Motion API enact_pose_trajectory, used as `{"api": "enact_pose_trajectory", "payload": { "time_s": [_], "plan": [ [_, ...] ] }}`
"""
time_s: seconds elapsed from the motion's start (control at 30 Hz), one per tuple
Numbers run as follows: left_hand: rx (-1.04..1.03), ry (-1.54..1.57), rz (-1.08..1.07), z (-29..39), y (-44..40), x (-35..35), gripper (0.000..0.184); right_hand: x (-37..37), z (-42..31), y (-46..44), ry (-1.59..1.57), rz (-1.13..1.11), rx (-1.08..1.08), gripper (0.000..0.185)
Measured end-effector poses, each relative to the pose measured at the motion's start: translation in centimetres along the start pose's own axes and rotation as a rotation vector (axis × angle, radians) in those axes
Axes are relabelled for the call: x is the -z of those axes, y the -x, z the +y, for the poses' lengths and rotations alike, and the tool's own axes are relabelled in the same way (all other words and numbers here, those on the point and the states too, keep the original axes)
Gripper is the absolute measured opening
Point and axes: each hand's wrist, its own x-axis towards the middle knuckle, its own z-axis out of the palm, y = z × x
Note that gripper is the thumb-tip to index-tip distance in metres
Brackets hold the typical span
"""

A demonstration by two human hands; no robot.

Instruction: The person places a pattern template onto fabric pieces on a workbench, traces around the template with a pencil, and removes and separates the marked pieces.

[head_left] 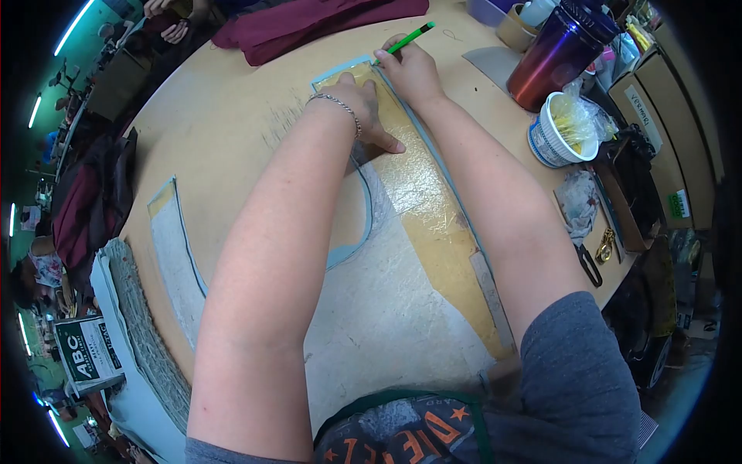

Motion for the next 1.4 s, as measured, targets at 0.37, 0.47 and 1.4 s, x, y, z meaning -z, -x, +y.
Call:
{"api": "enact_pose_trajectory", "payload": {
  "time_s": [0.37, 0.47, 1.4],
  "plan": [
    [0.019, 0.003, 0.008, 0.4, 0.4, 0.2, 0.116, 11.0, -6.3, 16.6, 0.22, -0.205, -0.03, 0.014],
    [0.026, 0.004, 0.006, 0.4, 0.4, 0.2, 0.113, 16.1, -8.5, 23.4, 0.241, -0.273, -0.085, 0.01],
    [-0.014, -0.032, 0.05, -0.3, -0.1, -0.2, 0.119, 2.9, -2.1, 5.0, 0.074, 0.003, 0.031, 0.017]
  ]
}}
